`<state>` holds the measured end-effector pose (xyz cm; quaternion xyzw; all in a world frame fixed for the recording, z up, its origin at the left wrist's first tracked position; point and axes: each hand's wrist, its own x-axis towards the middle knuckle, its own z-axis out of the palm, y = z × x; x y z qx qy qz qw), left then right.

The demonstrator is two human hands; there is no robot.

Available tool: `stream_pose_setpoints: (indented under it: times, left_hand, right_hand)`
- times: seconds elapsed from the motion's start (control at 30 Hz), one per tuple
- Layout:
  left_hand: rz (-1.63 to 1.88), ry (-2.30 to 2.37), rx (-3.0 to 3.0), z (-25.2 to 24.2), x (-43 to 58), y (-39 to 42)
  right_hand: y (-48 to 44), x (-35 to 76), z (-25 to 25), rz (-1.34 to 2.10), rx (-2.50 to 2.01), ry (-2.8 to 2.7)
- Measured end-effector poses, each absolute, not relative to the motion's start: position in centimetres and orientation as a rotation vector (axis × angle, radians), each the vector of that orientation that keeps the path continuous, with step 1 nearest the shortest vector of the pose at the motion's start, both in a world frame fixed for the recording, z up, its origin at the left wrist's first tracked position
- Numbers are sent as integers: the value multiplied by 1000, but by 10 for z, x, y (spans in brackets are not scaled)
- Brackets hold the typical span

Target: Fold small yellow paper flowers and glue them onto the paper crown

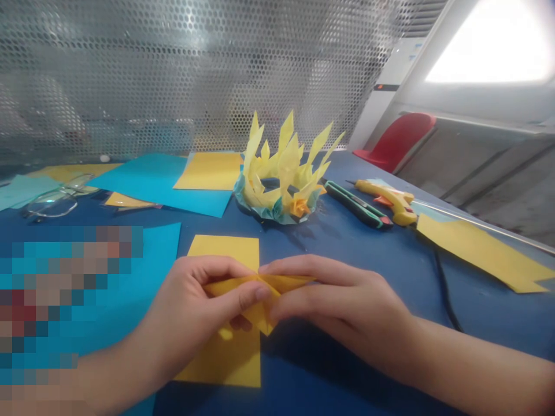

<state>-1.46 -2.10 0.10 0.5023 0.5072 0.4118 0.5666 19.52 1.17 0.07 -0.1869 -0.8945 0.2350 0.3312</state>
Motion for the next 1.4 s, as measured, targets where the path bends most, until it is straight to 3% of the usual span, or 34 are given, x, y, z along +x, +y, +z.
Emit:
stream_pose_setpoints:
  times: [0.13,0.3,0.4,0.73,1.4]
  left_hand:
    - [982,1283,1210,0,-15,-22]
    - [1010,1303,1252,-1,-13,-22]
    - [1042,1325,1297,0,-13,-22]
    - [1050,1314,1383,-2,-12,-22]
    - [993,1186,1233,-1,-9,-24]
  right_hand:
    - [11,189,8,797,-519,-2311]
    - [11,180,9,1590,-718,-1709]
    - [14,177,10,1811,-919,-1543]
    - [15,179,7,1900,-1052,-1492]
    - [5,177,6,1645,-1118,-1672]
